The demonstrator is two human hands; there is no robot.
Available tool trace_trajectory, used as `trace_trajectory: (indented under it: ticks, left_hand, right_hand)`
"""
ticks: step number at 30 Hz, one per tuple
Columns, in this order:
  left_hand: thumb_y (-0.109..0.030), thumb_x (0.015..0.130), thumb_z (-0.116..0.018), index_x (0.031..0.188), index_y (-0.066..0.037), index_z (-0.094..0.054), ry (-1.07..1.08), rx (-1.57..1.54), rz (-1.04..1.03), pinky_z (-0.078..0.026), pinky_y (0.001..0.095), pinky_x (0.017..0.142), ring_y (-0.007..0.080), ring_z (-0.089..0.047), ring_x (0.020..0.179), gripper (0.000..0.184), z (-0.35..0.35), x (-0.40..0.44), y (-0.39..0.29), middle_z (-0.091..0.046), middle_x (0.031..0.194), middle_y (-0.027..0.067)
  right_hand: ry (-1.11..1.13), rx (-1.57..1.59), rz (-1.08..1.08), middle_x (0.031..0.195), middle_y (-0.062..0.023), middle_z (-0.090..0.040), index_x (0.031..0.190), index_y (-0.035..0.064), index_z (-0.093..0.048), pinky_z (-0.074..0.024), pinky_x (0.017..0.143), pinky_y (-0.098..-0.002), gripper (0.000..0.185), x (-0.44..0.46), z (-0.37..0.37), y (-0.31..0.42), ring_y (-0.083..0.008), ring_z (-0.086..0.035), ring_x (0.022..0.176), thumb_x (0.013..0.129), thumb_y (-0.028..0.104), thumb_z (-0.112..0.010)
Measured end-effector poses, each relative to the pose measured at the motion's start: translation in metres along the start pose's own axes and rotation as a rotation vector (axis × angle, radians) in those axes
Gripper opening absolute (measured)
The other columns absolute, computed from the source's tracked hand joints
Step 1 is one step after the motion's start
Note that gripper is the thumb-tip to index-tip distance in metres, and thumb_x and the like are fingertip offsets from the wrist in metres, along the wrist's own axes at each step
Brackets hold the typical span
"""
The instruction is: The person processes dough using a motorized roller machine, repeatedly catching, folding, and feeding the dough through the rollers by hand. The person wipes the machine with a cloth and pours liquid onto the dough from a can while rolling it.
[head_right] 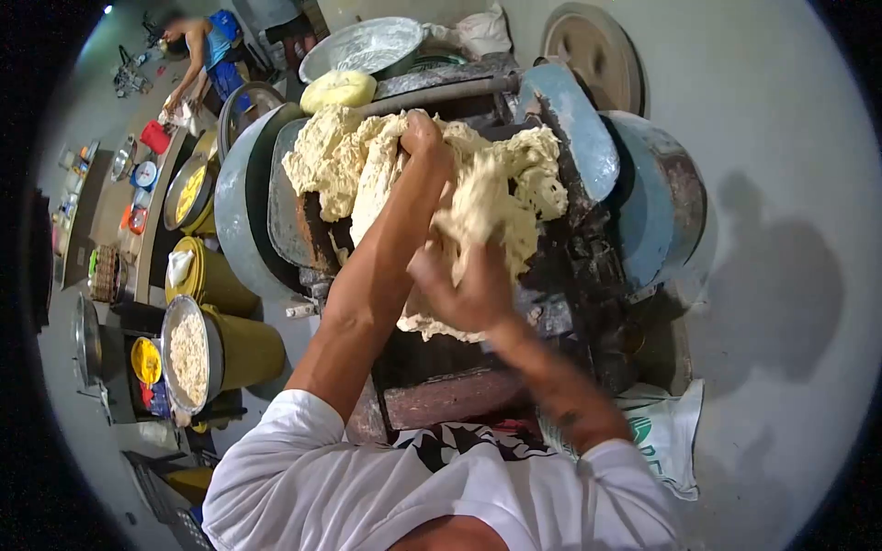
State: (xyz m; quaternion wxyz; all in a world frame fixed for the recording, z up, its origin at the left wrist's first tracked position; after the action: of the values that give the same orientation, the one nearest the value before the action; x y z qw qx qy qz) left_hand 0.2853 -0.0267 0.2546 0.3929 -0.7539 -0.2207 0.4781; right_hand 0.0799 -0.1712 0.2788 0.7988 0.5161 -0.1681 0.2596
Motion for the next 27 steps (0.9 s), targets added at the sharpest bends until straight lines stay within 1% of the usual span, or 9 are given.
trace_trajectory:
  ticks: [3,5,8,10,15,18,22,23,27]
  left_hand:
    - [-0.040,0.088,-0.052,0.104,0.004,-0.066,0.170,-0.081,0.033,-0.049,0.0474,0.072,0.0314,-0.063,0.079,0.049,-0.016,0.043,0.014,-0.066,0.093,0.0171]
    - [-0.035,0.089,-0.049,0.087,-0.010,-0.060,0.324,-0.011,0.105,-0.038,0.0419,0.052,0.0214,-0.051,0.058,0.028,-0.013,0.052,0.002,-0.053,0.070,0.0052]
    - [-0.041,0.092,-0.053,0.103,-0.009,-0.059,0.645,0.018,0.373,-0.043,0.0386,0.055,0.0225,-0.052,0.060,0.034,-0.001,0.059,-0.020,-0.058,0.075,0.0055]
    - [-0.061,0.096,-0.050,0.120,-0.003,-0.060,0.875,0.181,0.371,-0.047,0.0595,0.089,0.0335,-0.059,0.093,0.064,0.014,0.027,-0.050,-0.064,0.099,0.0158]
    - [-0.051,0.103,-0.050,0.159,-0.005,-0.009,1.228,0.713,0.203,-0.035,0.0662,0.114,0.0470,-0.045,0.136,0.084,0.067,0.007,-0.113,-0.039,0.152,0.0300]
    - [-0.044,0.107,-0.042,0.154,-0.001,-0.031,1.067,1.019,0.006,-0.052,0.0575,0.104,0.0447,-0.054,0.129,0.064,0.071,0.019,-0.122,-0.037,0.152,0.0319]
    - [-0.037,0.103,-0.052,0.110,0.004,-0.069,0.670,1.680,-0.912,-0.059,0.0436,0.067,0.0279,-0.072,0.079,0.045,0.078,-0.027,-0.098,-0.071,0.096,0.0282]
    - [-0.036,0.100,-0.055,0.088,0.000,-0.070,0.537,1.412,-0.967,-0.053,0.0420,0.058,0.0219,-0.066,0.062,0.041,0.093,-0.040,-0.082,-0.068,0.068,0.0198]
    - [-0.028,0.099,-0.054,0.094,0.000,-0.059,0.486,1.022,-1.668,-0.052,0.0483,0.062,0.0344,-0.066,0.065,0.028,0.120,-0.037,-0.039,-0.067,0.074,0.0215]
  right_hand:
    - [-0.067,-0.775,0.338,0.126,-0.0353,-0.058,0.126,-0.0094,-0.060,-0.0234,0.115,-0.0691,0.053,-0.049,-0.054,-0.088,-0.0549,-0.047,0.127,0.097,0.035,-0.061]
    - [-0.079,-0.748,0.255,0.120,-0.0374,-0.057,0.115,-0.0094,-0.060,-0.0268,0.112,-0.0687,0.053,-0.015,-0.055,-0.109,-0.0567,-0.048,0.123,0.099,0.041,-0.057]
    - [0.086,-0.656,0.018,0.130,-0.0428,-0.050,0.122,-0.0124,-0.055,-0.0281,0.110,-0.0678,0.071,0.031,-0.050,-0.116,-0.0571,-0.043,0.126,0.096,0.054,-0.059]
    - [0.023,-0.644,0.090,0.139,-0.0421,-0.045,0.131,-0.0130,-0.051,-0.0256,0.113,-0.0672,0.083,0.063,-0.052,-0.119,-0.0569,-0.038,0.132,0.087,0.055,-0.069]
    - [0.207,-0.698,0.057,0.147,-0.0351,-0.038,0.132,-0.0086,-0.054,-0.0160,0.117,-0.0658,0.060,0.105,-0.059,-0.119,-0.0504,-0.032,0.138,0.088,0.031,-0.064]
    - [0.223,-0.760,0.153,0.146,-0.0284,-0.042,0.131,-0.0028,-0.056,-0.0196,0.115,-0.0674,0.041,0.117,-0.053,-0.110,-0.0464,-0.033,0.137,0.096,0.017,-0.048]
    - [0.195,-0.929,0.324,0.147,-0.0262,-0.041,0.136,-0.0009,-0.052,-0.0209,0.116,-0.0647,0.043,0.117,-0.054,-0.127,-0.0433,-0.032,0.139,0.098,0.018,-0.046]
    - [0.093,-0.919,0.339,0.143,-0.0255,-0.043,0.133,-0.0036,-0.054,-0.0199,0.116,-0.0641,0.043,0.117,-0.057,-0.121,-0.0421,-0.034,0.135,0.096,0.019,-0.047]
    - [0.194,-0.654,0.225,0.135,-0.0287,-0.045,0.126,-0.0084,-0.056,-0.0223,0.112,-0.0622,0.041,0.132,-0.046,-0.101,-0.0425,-0.039,0.130,0.094,0.017,-0.049]
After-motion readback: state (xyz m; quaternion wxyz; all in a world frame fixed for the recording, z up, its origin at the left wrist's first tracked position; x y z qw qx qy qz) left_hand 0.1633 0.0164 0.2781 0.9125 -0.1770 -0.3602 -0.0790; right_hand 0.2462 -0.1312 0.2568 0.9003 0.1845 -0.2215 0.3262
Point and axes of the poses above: each hand's wrist, its own x-axis towards the middle knuckle, its own z-axis out of the back of the hand, y = z × x, the point moved 2 cm from there along x, towards the middle knuckle
